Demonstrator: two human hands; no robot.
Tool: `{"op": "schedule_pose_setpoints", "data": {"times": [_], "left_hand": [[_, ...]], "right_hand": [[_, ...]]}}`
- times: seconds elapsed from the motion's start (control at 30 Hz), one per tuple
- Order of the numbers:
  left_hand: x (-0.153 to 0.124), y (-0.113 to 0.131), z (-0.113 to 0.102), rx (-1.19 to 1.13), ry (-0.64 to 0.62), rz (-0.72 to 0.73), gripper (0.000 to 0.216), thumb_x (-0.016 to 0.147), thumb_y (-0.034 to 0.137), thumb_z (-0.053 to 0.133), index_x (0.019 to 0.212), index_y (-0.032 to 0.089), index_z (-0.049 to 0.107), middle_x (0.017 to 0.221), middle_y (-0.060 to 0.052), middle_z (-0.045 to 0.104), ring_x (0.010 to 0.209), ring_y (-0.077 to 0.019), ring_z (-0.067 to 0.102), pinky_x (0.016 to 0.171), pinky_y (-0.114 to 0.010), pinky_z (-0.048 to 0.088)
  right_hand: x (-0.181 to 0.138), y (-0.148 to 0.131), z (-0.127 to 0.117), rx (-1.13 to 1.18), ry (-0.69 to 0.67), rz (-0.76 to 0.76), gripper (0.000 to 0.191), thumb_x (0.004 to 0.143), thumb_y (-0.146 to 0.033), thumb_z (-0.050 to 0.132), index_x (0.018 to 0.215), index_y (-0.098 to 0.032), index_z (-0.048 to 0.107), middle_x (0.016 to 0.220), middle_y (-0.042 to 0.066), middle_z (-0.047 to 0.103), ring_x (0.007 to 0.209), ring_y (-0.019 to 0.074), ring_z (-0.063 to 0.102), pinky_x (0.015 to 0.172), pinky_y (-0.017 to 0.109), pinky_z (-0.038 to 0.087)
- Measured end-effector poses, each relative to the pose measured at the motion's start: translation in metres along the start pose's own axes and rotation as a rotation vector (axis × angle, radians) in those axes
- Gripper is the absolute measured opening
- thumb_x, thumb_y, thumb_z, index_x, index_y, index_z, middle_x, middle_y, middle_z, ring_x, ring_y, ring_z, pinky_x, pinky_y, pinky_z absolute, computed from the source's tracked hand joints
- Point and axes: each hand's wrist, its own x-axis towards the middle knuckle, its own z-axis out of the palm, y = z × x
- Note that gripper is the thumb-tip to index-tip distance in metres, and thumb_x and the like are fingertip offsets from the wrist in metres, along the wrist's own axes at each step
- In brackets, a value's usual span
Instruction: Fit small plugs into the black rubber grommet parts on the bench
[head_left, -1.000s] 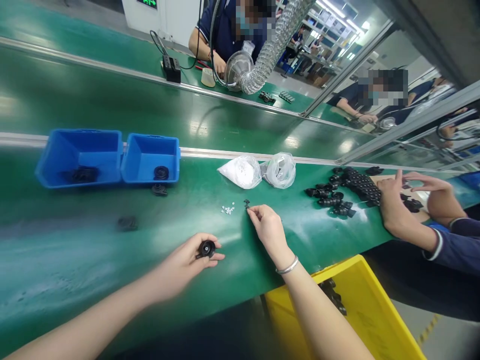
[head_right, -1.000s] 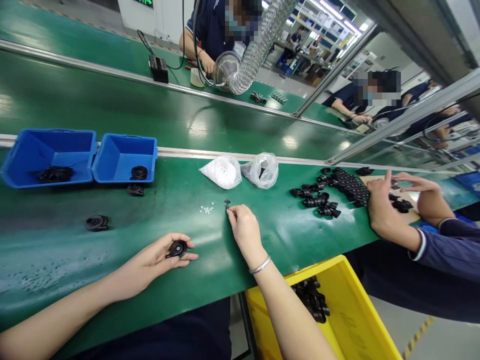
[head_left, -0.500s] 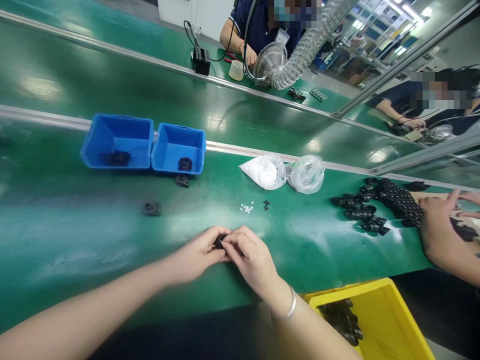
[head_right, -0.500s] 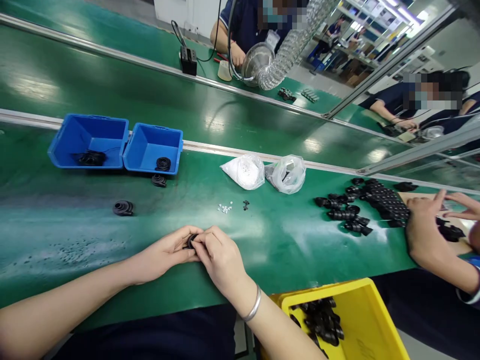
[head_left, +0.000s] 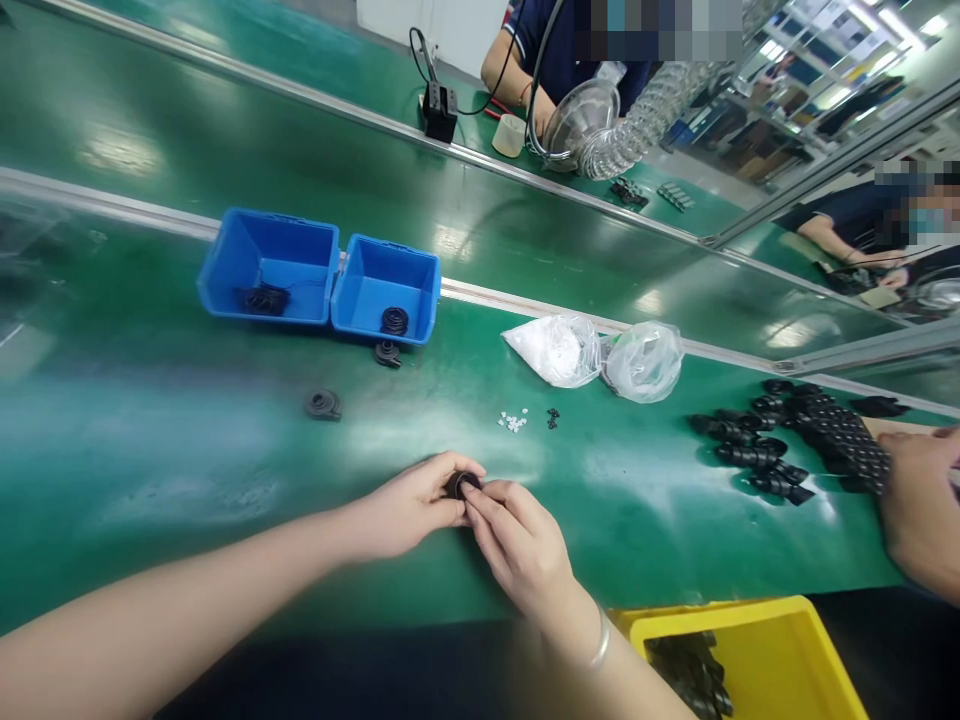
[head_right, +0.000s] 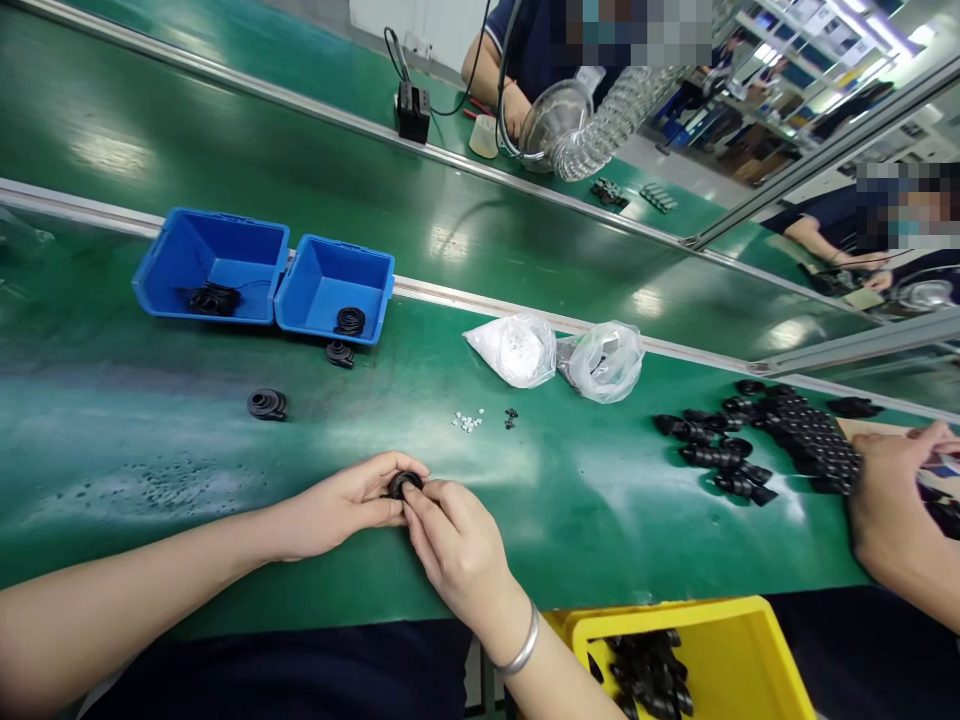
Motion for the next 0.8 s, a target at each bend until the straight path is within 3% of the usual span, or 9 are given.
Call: {"op": "schedule_pose_setpoints", "data": {"times": [0.13,0.4,0.8], "left_hand": [[-0.0014,0.0001,0.0003,0.107,0.024,0.02,0.029,0.085,0.02,0.055,0.114,0.022,0.05,0.1,-0.003,0.054,0.099,-0.0199,0.054,0.089,-0.038,0.044],[-0.0017,0.0001,-0.0014,0.219,0.005,0.066,0.029,0.086,0.018,0.053,0.115,0.022,0.051,0.109,-0.005,0.056,0.106,-0.0219,0.052,0.09,-0.037,0.043],[-0.0007,-0.0039,-0.0029,0.29,0.037,0.076,0.03,0.086,0.018,0.051,0.116,0.021,0.05,0.109,-0.005,0.057,0.107,-0.0226,0.054,0.091,-0.039,0.044]], "right_hand": [[-0.0012,-0.0025,0.0011,-0.046,-0.018,-0.036,0.046,0.087,-0.006,0.052,0.131,-0.019,0.05,0.1,0.011,0.059,0.096,0.0221,0.058,0.082,0.039,0.054],[-0.0057,-0.0026,0.0046,0.141,0.094,0.051,0.05,0.084,0.0,0.054,0.129,-0.021,0.052,0.103,0.01,0.056,0.093,0.0187,0.057,0.077,0.035,0.054],[-0.0066,-0.0045,0.0059,-0.312,0.005,-0.164,0.066,0.08,-0.006,0.061,0.142,-0.009,0.038,0.098,0.014,0.063,0.086,0.0257,0.057,0.069,0.041,0.052]]}}
